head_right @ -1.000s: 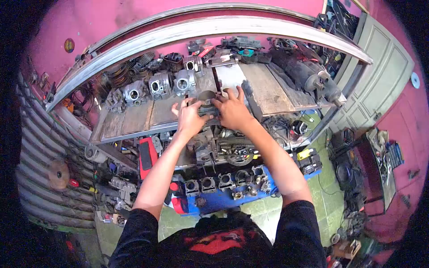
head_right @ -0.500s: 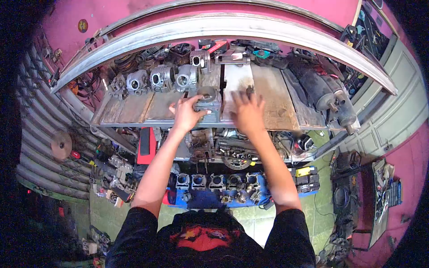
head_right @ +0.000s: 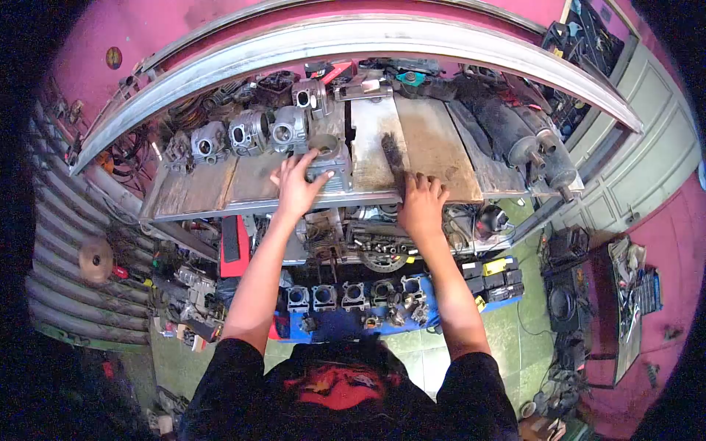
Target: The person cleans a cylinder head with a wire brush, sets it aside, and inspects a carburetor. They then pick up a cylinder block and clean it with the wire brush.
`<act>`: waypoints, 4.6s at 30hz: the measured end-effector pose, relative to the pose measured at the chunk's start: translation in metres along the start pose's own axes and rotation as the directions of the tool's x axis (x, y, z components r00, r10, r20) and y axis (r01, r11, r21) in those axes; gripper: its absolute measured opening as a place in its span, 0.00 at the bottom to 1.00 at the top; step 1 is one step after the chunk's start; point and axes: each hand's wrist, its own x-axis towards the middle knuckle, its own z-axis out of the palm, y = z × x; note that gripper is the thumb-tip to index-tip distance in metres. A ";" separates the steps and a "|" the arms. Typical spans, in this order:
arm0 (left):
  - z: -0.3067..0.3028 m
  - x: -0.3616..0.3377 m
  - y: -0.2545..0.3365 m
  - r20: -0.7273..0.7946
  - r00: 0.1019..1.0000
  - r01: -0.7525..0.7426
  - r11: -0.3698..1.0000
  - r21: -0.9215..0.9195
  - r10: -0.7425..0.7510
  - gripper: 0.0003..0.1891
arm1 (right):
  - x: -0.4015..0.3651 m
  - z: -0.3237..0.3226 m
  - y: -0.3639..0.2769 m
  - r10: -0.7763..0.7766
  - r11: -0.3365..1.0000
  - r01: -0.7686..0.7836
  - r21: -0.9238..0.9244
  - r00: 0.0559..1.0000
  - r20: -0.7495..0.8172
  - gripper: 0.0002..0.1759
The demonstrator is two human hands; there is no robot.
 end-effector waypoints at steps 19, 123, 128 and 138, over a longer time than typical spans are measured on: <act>0.024 -0.004 -0.038 -0.042 0.997 -0.071 0.994 -0.088 0.067 0.50 | -0.001 -0.010 -0.020 0.157 0.950 -0.118 0.290 0.981 -0.117 0.27; 0.022 -0.006 -0.034 -0.058 0.995 -0.081 0.992 -0.093 0.075 0.38 | 0.027 -0.027 -0.164 0.217 0.929 -0.108 0.354 0.934 -0.283 0.35; 0.020 -0.005 -0.031 -0.045 0.997 -0.067 0.990 -0.125 0.061 0.38 | -0.048 -0.030 -0.169 0.109 0.951 -0.004 0.308 0.939 -0.327 0.45; 0.020 -0.007 -0.033 -0.071 0.991 -0.126 0.983 -0.132 0.117 0.33 | 0.035 -0.025 -0.164 0.158 0.941 -0.066 0.333 0.954 -0.256 0.35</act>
